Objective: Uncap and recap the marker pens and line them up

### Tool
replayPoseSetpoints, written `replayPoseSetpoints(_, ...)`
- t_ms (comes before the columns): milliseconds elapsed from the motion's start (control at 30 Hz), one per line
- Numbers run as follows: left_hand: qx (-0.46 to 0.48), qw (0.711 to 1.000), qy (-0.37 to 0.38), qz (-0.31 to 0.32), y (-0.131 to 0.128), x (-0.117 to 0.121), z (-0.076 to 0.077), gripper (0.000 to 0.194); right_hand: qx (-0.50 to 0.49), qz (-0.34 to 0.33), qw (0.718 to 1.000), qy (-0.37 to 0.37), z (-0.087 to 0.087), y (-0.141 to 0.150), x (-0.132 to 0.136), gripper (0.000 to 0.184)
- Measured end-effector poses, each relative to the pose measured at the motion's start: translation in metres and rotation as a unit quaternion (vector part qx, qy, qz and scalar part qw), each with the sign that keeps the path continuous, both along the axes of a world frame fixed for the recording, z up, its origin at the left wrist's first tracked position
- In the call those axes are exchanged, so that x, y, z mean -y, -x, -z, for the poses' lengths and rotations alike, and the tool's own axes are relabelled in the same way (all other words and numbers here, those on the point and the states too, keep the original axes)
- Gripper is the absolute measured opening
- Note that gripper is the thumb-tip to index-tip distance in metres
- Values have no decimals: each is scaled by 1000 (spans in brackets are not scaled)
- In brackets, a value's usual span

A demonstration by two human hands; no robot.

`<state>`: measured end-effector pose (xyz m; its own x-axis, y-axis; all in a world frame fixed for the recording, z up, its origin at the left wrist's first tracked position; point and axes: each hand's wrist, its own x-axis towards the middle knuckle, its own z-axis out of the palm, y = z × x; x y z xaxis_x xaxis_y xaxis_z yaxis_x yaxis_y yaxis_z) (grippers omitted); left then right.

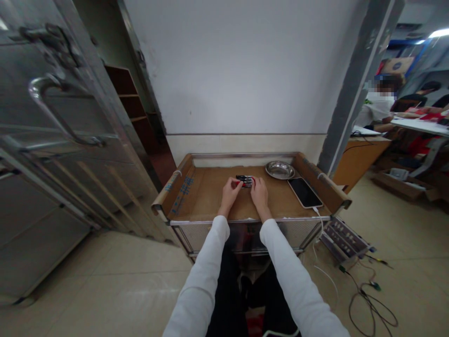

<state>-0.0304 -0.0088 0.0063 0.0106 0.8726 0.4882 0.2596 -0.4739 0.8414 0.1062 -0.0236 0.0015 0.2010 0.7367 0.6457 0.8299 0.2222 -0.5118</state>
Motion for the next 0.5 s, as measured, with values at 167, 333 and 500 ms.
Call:
replayPoseSetpoints(167,-145,989,-14,11,1,-1,5,15,-6,15,1000,-3,0,0,0,40)
replayPoseSetpoints(333,-247,968,-25,-38,-2,-5,13,9,-14,-28,999,45,3,0,-1,39)
replayPoseSetpoints(500,-239,969,-23,-52,-4,-5,13,5,-7,-84,994,66,8,0,-4,32)
